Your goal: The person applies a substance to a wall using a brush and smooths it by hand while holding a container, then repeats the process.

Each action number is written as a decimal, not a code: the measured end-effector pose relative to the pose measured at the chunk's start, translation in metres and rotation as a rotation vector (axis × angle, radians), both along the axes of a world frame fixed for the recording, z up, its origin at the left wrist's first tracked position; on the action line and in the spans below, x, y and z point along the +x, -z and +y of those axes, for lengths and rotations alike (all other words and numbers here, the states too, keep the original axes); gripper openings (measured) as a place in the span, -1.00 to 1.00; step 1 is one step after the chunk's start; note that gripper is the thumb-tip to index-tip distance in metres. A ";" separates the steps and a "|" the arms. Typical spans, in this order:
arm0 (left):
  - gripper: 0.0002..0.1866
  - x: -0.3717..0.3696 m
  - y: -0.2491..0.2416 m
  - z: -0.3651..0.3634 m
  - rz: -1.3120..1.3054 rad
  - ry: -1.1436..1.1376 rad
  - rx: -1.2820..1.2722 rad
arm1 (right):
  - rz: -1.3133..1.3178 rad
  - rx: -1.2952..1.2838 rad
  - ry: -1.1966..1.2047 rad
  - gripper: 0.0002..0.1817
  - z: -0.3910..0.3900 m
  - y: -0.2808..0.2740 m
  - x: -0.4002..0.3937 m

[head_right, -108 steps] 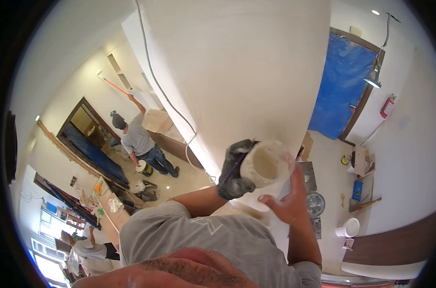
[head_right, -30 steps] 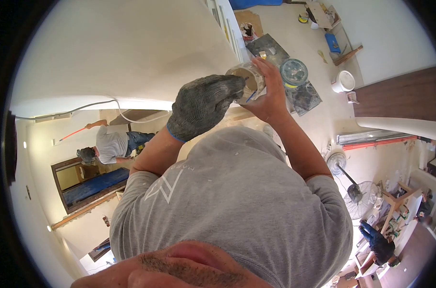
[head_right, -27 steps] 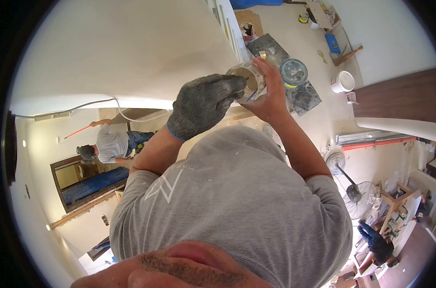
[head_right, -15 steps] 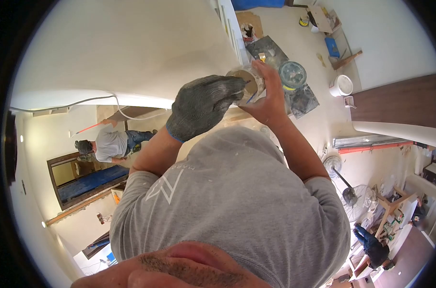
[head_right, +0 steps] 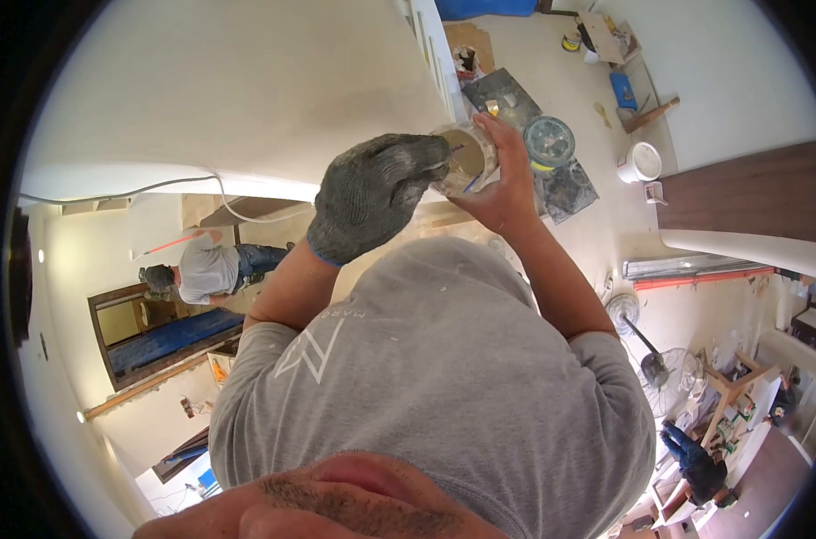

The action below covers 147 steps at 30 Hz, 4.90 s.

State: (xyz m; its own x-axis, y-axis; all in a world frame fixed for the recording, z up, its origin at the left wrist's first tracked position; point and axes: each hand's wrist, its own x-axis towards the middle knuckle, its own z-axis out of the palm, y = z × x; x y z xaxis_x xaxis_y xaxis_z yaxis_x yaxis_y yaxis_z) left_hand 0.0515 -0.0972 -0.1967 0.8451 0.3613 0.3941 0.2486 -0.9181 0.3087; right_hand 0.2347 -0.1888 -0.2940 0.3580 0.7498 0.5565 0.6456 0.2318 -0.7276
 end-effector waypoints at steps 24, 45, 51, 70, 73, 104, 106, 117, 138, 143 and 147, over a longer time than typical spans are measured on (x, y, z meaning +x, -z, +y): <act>-0.84 0.012 0.003 -0.002 -0.581 -0.305 -0.937 | 0.072 -0.036 -0.005 0.06 0.003 0.017 0.021; -0.70 -0.007 0.003 0.001 -1.005 -0.134 -1.322 | -0.001 -0.095 -0.039 0.08 -0.001 0.012 0.016; -0.65 -0.049 -0.069 0.043 -1.373 0.275 -0.798 | 0.144 -0.109 -0.108 0.01 0.004 0.017 0.013; -0.75 -0.061 -0.219 0.123 -1.468 0.168 0.514 | 0.233 -0.114 -0.277 -0.03 0.007 0.017 -0.007; -0.79 -0.047 -0.219 0.133 -1.533 0.187 0.609 | 0.203 -0.106 -0.261 -0.02 0.003 0.018 -0.007; -0.93 -0.037 -0.235 0.150 -1.619 0.066 0.691 | 0.194 -0.148 -0.187 0.02 -0.008 0.014 -0.003; -0.94 -0.037 -0.236 0.145 -1.583 0.049 0.690 | 0.177 -0.146 -0.177 0.02 -0.007 0.016 -0.003; -0.95 -0.030 -0.238 0.141 -1.610 0.020 0.516 | 0.144 -0.147 -0.166 0.02 -0.003 0.014 -0.001; -0.67 -0.036 -0.231 0.159 -1.501 -0.055 0.666 | 0.139 -0.131 -0.177 0.04 -0.004 0.020 0.000; -0.70 -0.033 -0.239 0.152 -1.564 0.059 0.552 | 0.150 -0.131 -0.175 0.05 -0.005 0.014 -0.003; -0.83 -0.032 -0.242 0.145 -1.615 -0.043 0.536 | 0.126 -0.130 -0.169 0.05 -0.007 0.016 -0.001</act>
State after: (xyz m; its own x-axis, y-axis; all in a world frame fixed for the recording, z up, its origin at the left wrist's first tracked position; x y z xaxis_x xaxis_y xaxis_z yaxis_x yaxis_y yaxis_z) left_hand 0.0195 0.0479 0.0450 -0.5143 -0.0774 0.8541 0.0406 -0.9970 -0.0659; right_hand 0.2340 -0.1960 -0.3104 0.2822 0.8674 0.4099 0.5077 0.2275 -0.8310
